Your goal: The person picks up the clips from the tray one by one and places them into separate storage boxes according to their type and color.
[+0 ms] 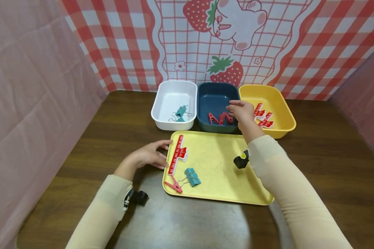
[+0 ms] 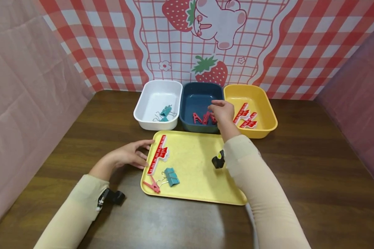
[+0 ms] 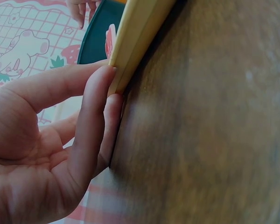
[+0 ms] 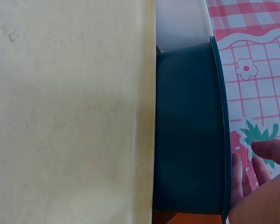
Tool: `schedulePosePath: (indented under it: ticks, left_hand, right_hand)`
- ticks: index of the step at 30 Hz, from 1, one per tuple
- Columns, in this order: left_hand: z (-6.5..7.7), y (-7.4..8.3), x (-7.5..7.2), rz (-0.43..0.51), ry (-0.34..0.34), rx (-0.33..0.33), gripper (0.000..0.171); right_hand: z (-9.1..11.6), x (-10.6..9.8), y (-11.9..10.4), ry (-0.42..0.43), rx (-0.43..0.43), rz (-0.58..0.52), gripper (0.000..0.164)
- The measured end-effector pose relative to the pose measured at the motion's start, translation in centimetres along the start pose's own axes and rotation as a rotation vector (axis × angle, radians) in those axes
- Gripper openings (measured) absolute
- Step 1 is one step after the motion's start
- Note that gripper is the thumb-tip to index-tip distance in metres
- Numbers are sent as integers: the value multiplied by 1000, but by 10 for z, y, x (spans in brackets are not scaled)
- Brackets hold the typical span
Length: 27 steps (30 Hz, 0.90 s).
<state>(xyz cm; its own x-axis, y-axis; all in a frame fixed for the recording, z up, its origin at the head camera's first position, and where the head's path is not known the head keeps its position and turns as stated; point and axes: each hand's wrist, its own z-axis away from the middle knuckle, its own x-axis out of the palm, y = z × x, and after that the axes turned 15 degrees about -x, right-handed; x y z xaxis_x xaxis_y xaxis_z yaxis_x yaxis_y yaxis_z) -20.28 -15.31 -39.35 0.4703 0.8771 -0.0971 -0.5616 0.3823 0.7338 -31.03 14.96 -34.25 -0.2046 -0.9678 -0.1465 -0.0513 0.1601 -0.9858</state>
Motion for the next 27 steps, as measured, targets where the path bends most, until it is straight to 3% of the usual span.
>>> schedulePosePath:
  ticks: [27]
  left_hand:
    - [1,0,0,-8,4,-8,82]
  right_hand:
    - [16,-10,2,4,-6,-69,33]
